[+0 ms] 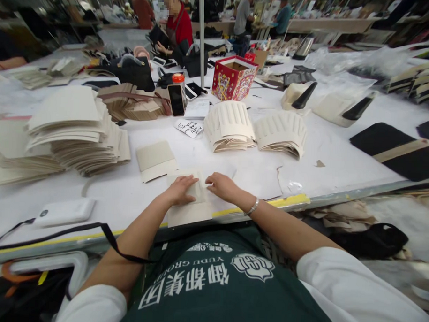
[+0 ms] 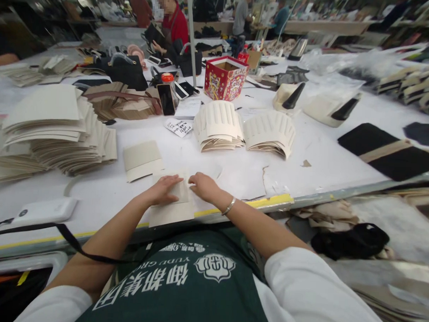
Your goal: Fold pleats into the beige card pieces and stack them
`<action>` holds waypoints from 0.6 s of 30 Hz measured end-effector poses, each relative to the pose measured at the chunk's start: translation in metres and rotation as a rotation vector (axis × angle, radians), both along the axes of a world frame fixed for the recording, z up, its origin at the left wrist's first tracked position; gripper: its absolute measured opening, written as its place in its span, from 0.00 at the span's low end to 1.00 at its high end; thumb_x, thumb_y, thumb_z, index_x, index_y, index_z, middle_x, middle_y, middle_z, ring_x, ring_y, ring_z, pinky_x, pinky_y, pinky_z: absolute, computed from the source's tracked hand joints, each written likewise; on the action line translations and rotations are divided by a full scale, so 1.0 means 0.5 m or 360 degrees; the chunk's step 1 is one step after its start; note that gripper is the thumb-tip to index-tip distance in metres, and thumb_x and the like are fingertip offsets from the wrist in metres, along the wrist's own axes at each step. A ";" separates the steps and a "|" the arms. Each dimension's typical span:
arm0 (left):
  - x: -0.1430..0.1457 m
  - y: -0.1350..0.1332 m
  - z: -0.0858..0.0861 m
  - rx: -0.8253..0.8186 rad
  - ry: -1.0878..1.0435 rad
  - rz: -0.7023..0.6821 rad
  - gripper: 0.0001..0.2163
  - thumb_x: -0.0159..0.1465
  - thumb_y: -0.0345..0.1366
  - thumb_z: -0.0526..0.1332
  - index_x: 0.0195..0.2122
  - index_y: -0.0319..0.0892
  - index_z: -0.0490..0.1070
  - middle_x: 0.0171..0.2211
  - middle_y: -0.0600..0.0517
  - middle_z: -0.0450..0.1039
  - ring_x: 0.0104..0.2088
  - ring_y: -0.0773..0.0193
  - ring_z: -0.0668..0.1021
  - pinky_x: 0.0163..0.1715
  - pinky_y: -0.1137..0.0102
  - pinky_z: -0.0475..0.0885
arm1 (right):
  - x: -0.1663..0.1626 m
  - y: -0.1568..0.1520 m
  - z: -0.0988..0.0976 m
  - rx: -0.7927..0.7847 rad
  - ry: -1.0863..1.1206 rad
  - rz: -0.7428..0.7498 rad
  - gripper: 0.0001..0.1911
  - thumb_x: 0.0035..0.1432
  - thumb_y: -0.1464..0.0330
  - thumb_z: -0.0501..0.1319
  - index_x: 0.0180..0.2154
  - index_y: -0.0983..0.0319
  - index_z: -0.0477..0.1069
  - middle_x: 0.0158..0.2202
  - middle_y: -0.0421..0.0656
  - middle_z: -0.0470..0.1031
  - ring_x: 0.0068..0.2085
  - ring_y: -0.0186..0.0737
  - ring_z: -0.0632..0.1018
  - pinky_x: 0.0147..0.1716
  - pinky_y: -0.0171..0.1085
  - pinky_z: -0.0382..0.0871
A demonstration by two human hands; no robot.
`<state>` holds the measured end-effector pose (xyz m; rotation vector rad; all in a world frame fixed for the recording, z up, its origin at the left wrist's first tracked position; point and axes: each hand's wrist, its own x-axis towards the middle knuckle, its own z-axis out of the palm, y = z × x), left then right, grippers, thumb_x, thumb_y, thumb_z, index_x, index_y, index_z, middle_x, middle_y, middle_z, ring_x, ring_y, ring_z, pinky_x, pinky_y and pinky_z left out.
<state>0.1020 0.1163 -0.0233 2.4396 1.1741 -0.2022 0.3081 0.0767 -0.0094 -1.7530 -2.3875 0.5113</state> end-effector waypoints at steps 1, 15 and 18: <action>0.002 0.000 0.001 -0.0010 0.0032 -0.0014 0.34 0.50 0.41 0.64 0.59 0.45 0.56 0.62 0.46 0.50 0.60 0.50 0.56 0.58 0.61 0.53 | -0.026 -0.001 -0.009 -0.0120 -0.0004 0.0084 0.12 0.54 0.69 0.56 0.41 0.62 0.71 0.40 0.46 0.73 0.39 0.39 0.73 0.38 0.34 0.63; 0.012 0.008 -0.006 0.0032 0.0191 -0.0059 0.32 0.51 0.43 0.65 0.57 0.47 0.59 0.62 0.46 0.50 0.58 0.50 0.59 0.56 0.61 0.54 | -0.096 -0.005 0.010 -0.0419 -0.0361 0.0487 0.14 0.57 0.69 0.51 0.37 0.68 0.73 0.37 0.54 0.76 0.40 0.46 0.76 0.35 0.36 0.65; 0.011 0.005 -0.006 0.0040 0.0181 -0.0040 0.32 0.51 0.42 0.65 0.57 0.47 0.60 0.62 0.47 0.50 0.58 0.49 0.58 0.56 0.63 0.54 | -0.088 -0.008 -0.006 -0.0260 -0.0187 0.0338 0.13 0.56 0.69 0.54 0.40 0.67 0.71 0.40 0.52 0.75 0.39 0.44 0.76 0.35 0.35 0.65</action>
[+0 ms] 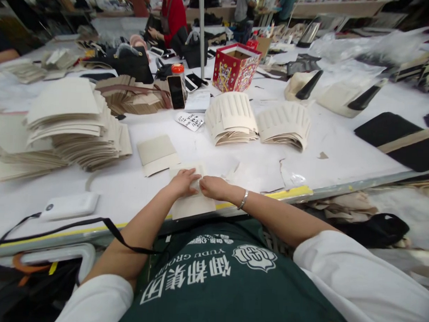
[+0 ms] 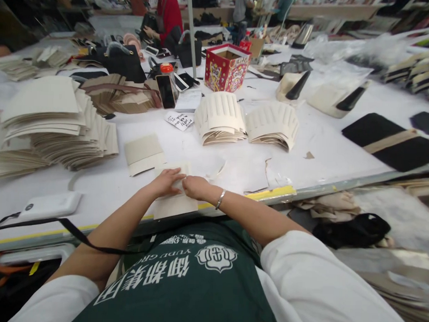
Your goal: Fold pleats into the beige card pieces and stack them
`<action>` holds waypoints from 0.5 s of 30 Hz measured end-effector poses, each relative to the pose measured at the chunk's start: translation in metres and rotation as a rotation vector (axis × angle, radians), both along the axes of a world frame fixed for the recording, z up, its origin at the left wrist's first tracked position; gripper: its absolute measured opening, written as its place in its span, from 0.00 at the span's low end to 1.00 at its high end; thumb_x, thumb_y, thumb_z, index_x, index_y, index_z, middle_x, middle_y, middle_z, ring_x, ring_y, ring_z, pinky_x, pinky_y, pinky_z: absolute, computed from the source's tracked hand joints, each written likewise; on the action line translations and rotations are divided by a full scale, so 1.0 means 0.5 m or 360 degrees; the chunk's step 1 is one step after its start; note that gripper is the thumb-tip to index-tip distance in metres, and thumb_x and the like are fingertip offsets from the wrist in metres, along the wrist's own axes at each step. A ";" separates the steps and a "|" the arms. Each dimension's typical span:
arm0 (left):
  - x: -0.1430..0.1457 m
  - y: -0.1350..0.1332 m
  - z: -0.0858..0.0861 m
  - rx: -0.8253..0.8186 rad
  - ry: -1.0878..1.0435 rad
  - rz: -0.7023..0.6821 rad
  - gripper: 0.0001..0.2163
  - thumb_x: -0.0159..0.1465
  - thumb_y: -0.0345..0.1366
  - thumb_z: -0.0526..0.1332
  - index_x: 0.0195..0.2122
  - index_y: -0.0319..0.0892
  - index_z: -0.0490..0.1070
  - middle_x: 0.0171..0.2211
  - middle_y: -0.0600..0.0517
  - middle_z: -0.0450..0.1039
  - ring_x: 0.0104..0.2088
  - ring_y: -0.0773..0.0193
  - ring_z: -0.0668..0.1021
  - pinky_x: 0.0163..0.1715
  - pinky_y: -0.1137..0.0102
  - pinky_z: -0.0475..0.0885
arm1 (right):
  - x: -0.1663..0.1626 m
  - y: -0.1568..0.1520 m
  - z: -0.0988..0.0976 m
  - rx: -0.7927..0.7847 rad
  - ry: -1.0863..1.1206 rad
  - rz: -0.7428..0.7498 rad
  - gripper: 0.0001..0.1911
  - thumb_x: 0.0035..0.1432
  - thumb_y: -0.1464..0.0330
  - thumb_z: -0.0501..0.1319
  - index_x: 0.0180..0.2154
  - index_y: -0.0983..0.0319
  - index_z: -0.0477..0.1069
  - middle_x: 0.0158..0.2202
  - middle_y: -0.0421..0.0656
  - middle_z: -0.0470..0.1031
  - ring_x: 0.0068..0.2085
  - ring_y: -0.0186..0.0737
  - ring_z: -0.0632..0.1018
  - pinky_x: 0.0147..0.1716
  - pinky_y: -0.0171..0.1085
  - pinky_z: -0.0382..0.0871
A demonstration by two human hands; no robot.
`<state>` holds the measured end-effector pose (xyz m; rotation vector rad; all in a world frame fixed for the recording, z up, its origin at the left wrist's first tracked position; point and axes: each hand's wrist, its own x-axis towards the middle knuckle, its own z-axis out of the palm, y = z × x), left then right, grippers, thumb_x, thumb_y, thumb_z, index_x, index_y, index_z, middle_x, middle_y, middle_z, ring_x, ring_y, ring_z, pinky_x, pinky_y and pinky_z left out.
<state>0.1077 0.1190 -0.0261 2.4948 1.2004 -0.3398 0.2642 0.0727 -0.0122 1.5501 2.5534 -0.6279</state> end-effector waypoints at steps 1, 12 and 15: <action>0.000 0.000 -0.001 0.0002 -0.0011 0.0004 0.31 0.50 0.41 0.65 0.56 0.48 0.60 0.62 0.47 0.51 0.58 0.49 0.58 0.56 0.63 0.54 | 0.001 0.003 -0.005 0.0023 0.0058 -0.0050 0.14 0.55 0.68 0.55 0.42 0.67 0.69 0.41 0.51 0.74 0.39 0.43 0.75 0.35 0.34 0.65; -0.017 -0.009 -0.004 -0.0030 -0.0121 0.0039 0.33 0.52 0.43 0.63 0.58 0.43 0.56 0.63 0.45 0.49 0.60 0.50 0.55 0.58 0.60 0.50 | 0.023 -0.152 0.048 -0.0429 0.0548 0.0461 0.06 0.51 0.74 0.57 0.33 0.62 0.72 0.29 0.39 0.74 0.29 0.32 0.71 0.29 0.29 0.62; -0.033 -0.015 -0.015 -0.0005 -0.0299 0.0062 0.33 0.55 0.42 0.60 0.60 0.39 0.51 0.62 0.44 0.50 0.61 0.55 0.55 0.59 0.63 0.51 | 0.112 -0.105 0.076 0.0031 0.0332 -0.0189 0.10 0.54 0.75 0.54 0.37 0.64 0.71 0.35 0.44 0.73 0.35 0.35 0.73 0.35 0.31 0.63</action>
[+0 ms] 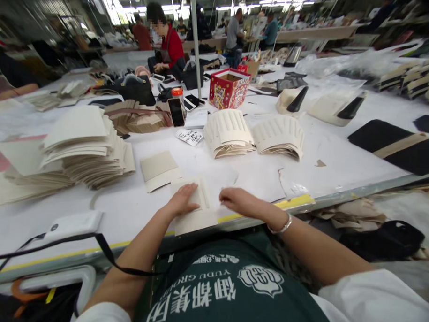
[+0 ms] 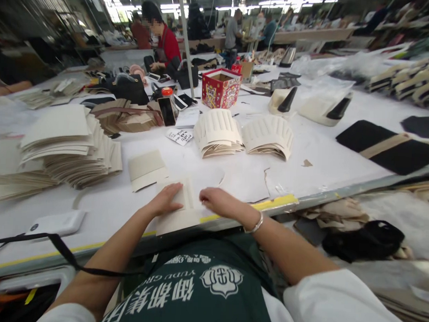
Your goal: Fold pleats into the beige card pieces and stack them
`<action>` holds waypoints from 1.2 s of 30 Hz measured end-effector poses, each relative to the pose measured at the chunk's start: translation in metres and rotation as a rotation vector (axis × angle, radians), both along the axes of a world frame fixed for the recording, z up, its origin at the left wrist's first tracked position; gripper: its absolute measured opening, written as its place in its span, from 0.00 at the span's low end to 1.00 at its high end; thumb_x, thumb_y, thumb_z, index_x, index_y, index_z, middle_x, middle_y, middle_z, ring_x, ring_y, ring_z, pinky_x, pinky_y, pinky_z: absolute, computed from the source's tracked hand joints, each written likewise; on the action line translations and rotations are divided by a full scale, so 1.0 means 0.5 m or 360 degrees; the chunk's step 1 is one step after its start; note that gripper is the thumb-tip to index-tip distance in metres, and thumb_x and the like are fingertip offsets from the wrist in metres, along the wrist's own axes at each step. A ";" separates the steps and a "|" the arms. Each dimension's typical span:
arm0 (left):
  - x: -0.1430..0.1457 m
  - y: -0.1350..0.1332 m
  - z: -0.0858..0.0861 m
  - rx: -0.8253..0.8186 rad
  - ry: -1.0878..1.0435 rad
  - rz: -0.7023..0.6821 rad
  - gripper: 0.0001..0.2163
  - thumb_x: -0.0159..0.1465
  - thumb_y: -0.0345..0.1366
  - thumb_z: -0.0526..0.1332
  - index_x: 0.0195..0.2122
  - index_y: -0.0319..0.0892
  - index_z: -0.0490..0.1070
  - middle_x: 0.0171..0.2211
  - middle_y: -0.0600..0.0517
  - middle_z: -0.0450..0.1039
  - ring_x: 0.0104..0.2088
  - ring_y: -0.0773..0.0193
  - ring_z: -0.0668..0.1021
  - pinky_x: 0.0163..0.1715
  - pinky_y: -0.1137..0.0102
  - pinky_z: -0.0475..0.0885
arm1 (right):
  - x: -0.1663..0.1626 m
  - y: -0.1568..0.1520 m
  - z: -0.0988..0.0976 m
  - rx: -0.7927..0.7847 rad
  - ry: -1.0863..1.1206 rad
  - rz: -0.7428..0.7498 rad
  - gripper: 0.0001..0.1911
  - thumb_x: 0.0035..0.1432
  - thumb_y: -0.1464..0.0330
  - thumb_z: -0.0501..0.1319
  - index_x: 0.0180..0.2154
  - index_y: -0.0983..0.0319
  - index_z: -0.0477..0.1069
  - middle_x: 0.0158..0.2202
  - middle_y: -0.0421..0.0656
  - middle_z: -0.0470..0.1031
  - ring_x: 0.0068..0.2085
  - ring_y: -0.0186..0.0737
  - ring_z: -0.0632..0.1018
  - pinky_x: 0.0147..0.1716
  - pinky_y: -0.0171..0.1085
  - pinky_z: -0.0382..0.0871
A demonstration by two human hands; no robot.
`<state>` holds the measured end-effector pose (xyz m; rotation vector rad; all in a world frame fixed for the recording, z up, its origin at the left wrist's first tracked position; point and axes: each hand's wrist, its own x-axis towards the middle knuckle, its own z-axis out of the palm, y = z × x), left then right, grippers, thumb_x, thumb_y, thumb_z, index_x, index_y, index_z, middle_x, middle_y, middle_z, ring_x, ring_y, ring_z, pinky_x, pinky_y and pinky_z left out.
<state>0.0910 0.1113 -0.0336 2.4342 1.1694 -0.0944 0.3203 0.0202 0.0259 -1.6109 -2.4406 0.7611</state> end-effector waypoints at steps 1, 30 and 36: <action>-0.002 0.001 -0.003 0.0010 -0.0059 0.0055 0.31 0.57 0.41 0.58 0.60 0.39 0.50 0.62 0.44 0.50 0.61 0.57 0.56 0.59 0.63 0.52 | 0.024 0.028 0.005 0.0138 -0.0119 -0.0225 0.12 0.55 0.77 0.52 0.40 0.64 0.70 0.38 0.47 0.73 0.38 0.36 0.73 0.36 0.32 0.64; 0.060 0.109 -0.012 -0.0056 -0.0228 0.0595 0.19 0.56 0.26 0.54 0.49 0.43 0.61 0.36 0.52 0.74 0.38 0.63 0.75 0.41 0.68 0.68 | -0.145 0.314 -0.133 -0.0980 0.0263 -0.0677 0.10 0.52 0.71 0.58 0.23 0.69 0.72 0.17 0.46 0.74 0.19 0.37 0.75 0.20 0.32 0.69; 0.028 0.074 -0.023 -0.0050 -0.0514 0.0516 0.17 0.57 0.29 0.54 0.49 0.43 0.59 0.39 0.52 0.71 0.39 0.66 0.74 0.42 0.69 0.69 | -0.147 0.310 -0.128 -0.0892 0.0193 -0.0597 0.10 0.53 0.72 0.56 0.26 0.69 0.73 0.20 0.48 0.76 0.20 0.35 0.76 0.21 0.30 0.69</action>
